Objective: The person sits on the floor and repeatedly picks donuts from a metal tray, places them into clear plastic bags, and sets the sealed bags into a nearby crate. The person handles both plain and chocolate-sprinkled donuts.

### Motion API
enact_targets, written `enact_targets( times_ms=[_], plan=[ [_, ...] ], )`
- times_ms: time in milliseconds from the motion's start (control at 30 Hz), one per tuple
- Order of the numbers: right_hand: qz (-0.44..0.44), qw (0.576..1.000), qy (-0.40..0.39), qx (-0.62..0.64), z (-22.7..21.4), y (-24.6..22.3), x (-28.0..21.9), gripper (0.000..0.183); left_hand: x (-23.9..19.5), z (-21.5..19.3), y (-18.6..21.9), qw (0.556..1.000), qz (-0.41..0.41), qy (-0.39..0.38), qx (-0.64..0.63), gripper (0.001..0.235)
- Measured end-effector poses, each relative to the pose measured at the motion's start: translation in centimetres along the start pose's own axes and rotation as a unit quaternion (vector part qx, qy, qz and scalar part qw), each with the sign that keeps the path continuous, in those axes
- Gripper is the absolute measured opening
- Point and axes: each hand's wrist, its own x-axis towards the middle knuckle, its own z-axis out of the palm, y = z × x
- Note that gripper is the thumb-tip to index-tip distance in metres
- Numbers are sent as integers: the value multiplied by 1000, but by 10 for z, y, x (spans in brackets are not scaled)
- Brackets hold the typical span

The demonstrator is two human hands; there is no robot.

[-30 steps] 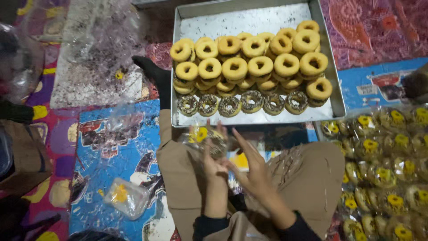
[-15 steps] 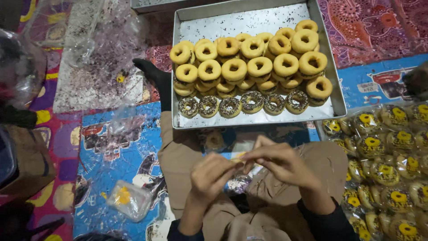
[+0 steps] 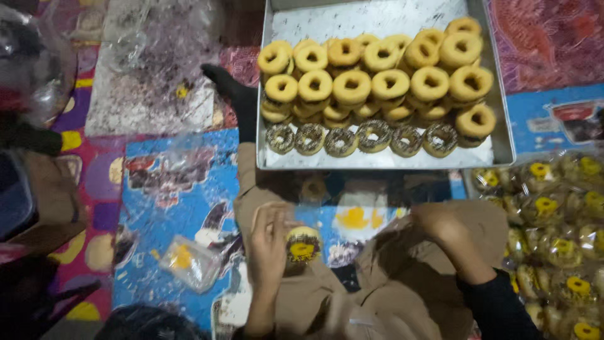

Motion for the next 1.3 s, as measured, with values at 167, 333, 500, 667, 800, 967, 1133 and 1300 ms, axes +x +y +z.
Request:
enact_targets(
  times_ms=[167, 333, 500, 667, 800, 967, 1133, 1300],
  plan=[
    [-146, 833, 143, 514, 64, -95, 63, 46, 35, -8, -95, 993, 3, 55, 104, 18],
    [7, 572, 97, 815, 123, -189, 77, 32, -1, -63, -160, 951, 124, 152, 237, 30],
    [-50, 739, 151, 655, 129, -183, 35, 29, -33, -73, -193, 969, -103, 157, 161, 16],
    [-289, 857, 272, 328, 119, -96, -10, 59, -14, -8, -186, 982, -136, -84, -95, 25],
    [21, 757, 221, 614, 110, 4, -84, 23, 59, 44, -190, 948, 38, -200, 246, 46],
    [344, 756, 465, 306, 119, 180, -188, 51, 159, 49, -262, 678, 70, -328, 654, 94],
    [333, 833, 395, 196, 133, 286, -158, 73, 177, 41, -304, 635, 314, -209, 674, 98],
    [385, 795, 458, 102, 96, 241, -151, 79, 135, 69, -269, 793, -114, -322, 505, 62]
  ],
)
